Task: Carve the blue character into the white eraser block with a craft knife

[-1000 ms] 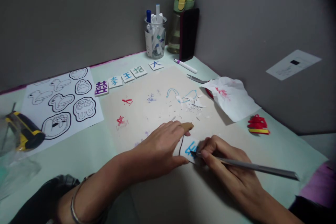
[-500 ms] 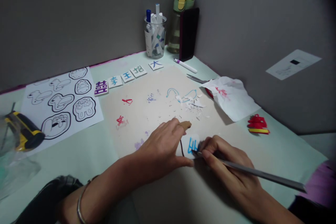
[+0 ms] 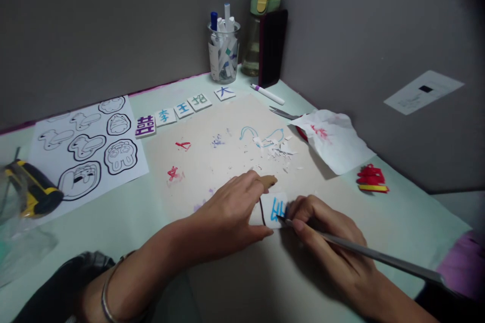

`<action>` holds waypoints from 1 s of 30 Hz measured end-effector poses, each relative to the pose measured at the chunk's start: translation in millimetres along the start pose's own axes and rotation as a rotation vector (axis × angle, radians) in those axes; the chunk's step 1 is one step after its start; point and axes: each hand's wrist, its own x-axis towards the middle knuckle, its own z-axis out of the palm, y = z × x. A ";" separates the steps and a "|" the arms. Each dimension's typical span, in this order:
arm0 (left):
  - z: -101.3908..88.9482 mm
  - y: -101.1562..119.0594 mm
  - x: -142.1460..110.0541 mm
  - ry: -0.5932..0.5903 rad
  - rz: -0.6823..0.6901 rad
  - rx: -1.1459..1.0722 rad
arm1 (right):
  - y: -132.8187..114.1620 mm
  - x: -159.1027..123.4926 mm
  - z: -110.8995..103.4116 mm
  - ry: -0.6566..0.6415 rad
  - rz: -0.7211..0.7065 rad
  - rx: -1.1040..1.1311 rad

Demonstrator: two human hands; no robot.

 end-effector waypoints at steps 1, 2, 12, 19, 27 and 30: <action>0.1 -0.3 0.0 0.006 0.003 0.001 | -0.2 -0.1 0.0 0.001 -0.002 0.004; 0.2 -0.7 0.0 0.010 0.005 0.002 | -0.3 -0.3 -0.1 0.000 -0.001 0.006; 0.2 -1.4 -1.3 0.012 0.012 0.012 | -0.6 -0.2 -1.7 -0.011 0.012 -0.005; 2.7 -0.4 -1.8 0.024 0.025 0.038 | -1.4 2.7 0.1 0.002 0.027 -0.006; 7.8 1.4 0.6 0.067 -0.028 0.128 | 5.1 1.0 2.0 0.053 0.128 0.112; 10.9 2.3 2.0 0.078 -0.051 0.129 | 6.2 1.1 2.3 0.065 0.164 0.154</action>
